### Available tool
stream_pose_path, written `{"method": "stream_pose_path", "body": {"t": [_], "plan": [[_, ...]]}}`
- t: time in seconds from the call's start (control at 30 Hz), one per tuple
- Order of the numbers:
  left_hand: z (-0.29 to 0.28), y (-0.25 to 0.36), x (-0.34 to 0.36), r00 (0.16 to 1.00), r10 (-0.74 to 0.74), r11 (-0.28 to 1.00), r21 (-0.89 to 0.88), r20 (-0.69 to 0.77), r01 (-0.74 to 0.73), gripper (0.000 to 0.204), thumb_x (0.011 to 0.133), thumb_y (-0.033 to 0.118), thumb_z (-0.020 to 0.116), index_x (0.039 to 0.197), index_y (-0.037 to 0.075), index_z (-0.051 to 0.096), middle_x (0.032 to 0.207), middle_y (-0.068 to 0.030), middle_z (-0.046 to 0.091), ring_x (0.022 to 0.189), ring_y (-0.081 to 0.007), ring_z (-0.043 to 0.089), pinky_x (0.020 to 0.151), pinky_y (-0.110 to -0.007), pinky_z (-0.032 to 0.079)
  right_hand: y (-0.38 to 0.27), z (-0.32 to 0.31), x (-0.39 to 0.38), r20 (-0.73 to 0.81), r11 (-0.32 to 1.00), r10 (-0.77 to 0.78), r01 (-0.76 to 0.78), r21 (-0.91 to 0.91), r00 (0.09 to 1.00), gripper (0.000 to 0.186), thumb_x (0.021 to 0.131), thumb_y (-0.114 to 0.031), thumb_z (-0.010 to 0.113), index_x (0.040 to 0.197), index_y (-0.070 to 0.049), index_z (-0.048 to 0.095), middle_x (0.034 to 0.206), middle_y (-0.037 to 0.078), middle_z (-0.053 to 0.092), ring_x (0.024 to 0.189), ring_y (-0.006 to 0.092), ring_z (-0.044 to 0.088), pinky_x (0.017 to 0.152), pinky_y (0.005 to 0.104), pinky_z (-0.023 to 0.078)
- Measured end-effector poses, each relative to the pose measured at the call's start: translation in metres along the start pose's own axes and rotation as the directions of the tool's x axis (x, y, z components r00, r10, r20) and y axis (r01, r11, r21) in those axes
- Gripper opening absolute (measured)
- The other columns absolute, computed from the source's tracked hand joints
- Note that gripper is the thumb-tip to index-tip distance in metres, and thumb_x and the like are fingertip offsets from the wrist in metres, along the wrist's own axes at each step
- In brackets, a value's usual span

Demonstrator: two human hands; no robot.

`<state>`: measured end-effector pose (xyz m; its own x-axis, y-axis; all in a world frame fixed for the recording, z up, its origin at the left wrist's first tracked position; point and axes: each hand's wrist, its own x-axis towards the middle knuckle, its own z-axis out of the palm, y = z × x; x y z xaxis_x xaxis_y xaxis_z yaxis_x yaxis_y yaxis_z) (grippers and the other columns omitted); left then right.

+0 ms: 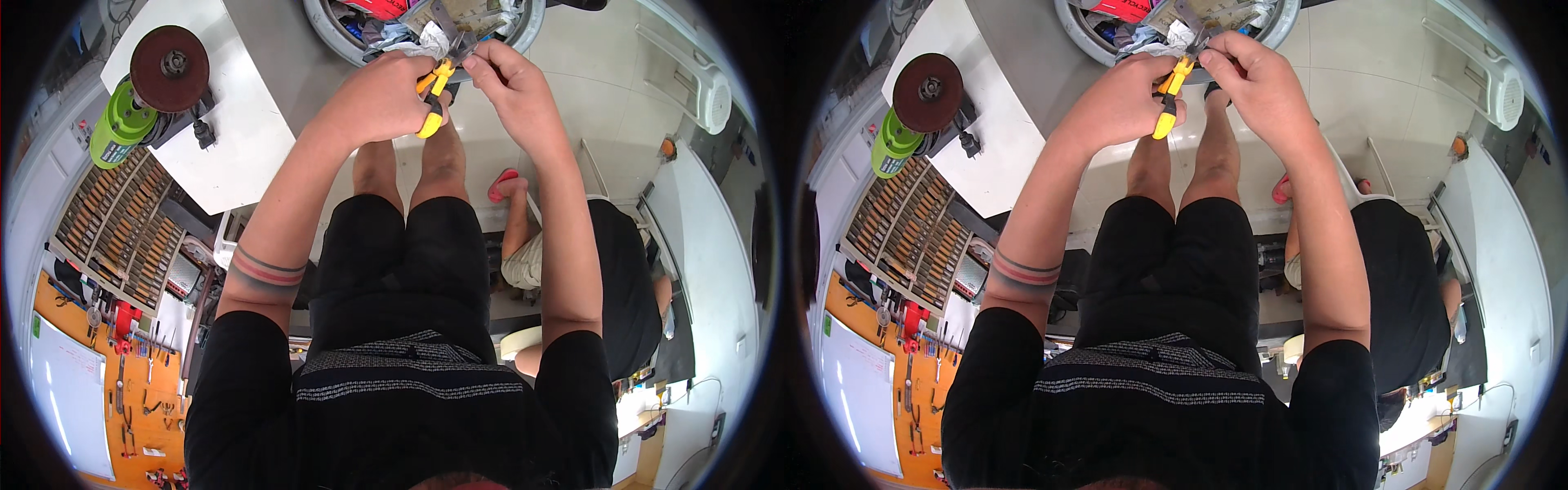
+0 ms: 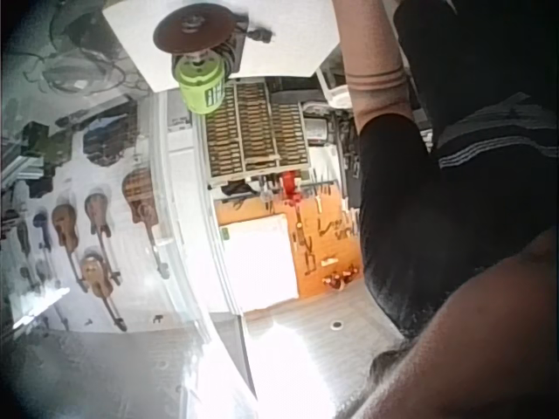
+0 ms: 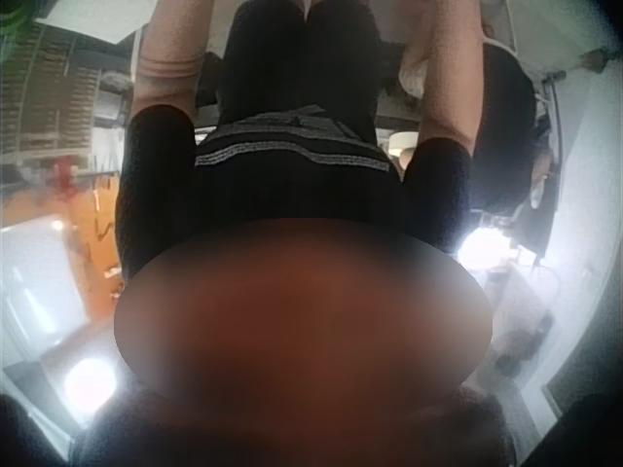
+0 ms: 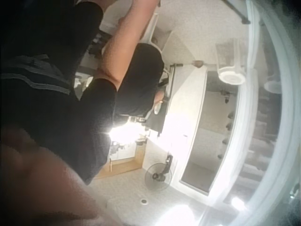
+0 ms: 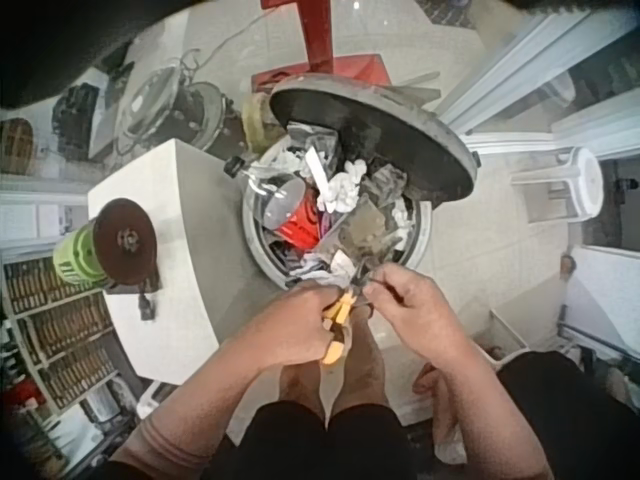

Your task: The person uses yellow-handled shears to cut or scrape a piece of material above a trash bin, then applies a small red-handled tool to a rotating buffing wheel on a bench.

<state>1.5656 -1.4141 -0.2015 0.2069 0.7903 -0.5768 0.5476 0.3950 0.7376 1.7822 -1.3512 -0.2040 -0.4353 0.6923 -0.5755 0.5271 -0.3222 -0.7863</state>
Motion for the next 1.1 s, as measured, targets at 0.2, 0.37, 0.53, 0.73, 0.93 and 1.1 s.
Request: {"method": "stream_pose_path", "body": {"t": [0.2,0.37,0.53,0.73,0.93,1.1], "plan": [[-0.001,0.000,-0.001,0.998,-0.026,1.000,0.002,0.059,0.026,0.037,0.077,0.020,0.078,0.101,-0.006,0.070,0.092,-0.0231,0.069,0.086,-0.0407,0.067,0.079,-0.046,0.054,0.004,0.005,-0.001,-0.029,1.000,-0.025,0.025,-0.008,0.999,0.024,0.106,-0.024,0.072,0.116,-0.002,0.072,0.077,0.001,0.054,0.072,0.0101,0.048,0.068,0.0296,0.045],[0.000,0.002,-0.003,0.996,-0.058,0.997,-0.039,0.069,0.061,0.036,0.078,0.019,0.078,0.102,-0.007,0.070,0.088,-0.0230,0.069,0.078,-0.0380,0.065,0.075,-0.044,0.053,0.006,0.008,0.000,-0.046,0.999,-0.043,0.044,0.011,0.998,0.022,0.105,-0.023,0.072,0.116,-0.003,0.072,0.078,0.001,0.056,0.073,0.0104,0.049,0.069,0.0294,0.045],[-0.002,0.000,-0.001,0.996,-0.064,0.997,-0.043,0.069,0.067,0.036,0.080,0.019,0.078,0.104,-0.006,0.071,0.088,-0.0229,0.069,0.077,-0.0367,0.065,0.074,-0.044,0.053,0.003,0.008,0.001,-0.052,0.999,-0.052,0.053,0.014,0.997,0.022,0.105,-0.023,0.072,0.116,-0.003,0.072,0.078,0.001,0.056,0.072,0.0102,0.048,0.068,0.0293,0.045],[-0.002,-0.004,-0.002,0.997,-0.042,0.999,-0.023,0.066,0.044,0.035,0.081,0.018,0.079,0.107,-0.005,0.072,0.088,-0.0220,0.071,0.077,-0.0358,0.066,0.074,-0.043,0.053,-0.002,0.007,0.000,-0.038,1.000,-0.022,0.022,0.005,0.999,0.021,0.106,-0.022,0.071,0.115,-0.003,0.072,0.077,0.001,0.054,0.072,0.0092,0.047,0.067,0.0288,0.044],[0.003,-0.014,-0.001,0.997,-0.011,0.998,-0.056,0.077,0.016,0.042,0.082,0.017,0.081,0.118,-0.003,0.075,0.092,-0.0204,0.072,0.079,-0.0305,0.068,0.074,-0.040,0.053,-0.001,0.006,0.002,-0.042,0.999,-0.047,0.047,-0.004,0.998,0.022,0.107,-0.024,0.070,0.113,-0.003,0.071,0.076,0.002,0.053,0.070,0.0107,0.046,0.066,0.0303,0.044],[-0.003,0.000,0.002,0.981,-0.122,0.990,-0.054,0.152,0.131,0.043,0.082,0.015,0.081,0.121,-0.002,0.075,0.092,-0.0186,0.072,0.079,-0.0270,0.068,0.075,-0.039,0.054,-0.002,0.006,0.003,-0.001,0.990,-0.072,0.072,-0.118,0.997,0.023,0.107,-0.025,0.068,0.111,-0.002,0.069,0.075,0.008,0.055,0.068,0.0167,0.048,0.067,0.0334,0.046]]}}
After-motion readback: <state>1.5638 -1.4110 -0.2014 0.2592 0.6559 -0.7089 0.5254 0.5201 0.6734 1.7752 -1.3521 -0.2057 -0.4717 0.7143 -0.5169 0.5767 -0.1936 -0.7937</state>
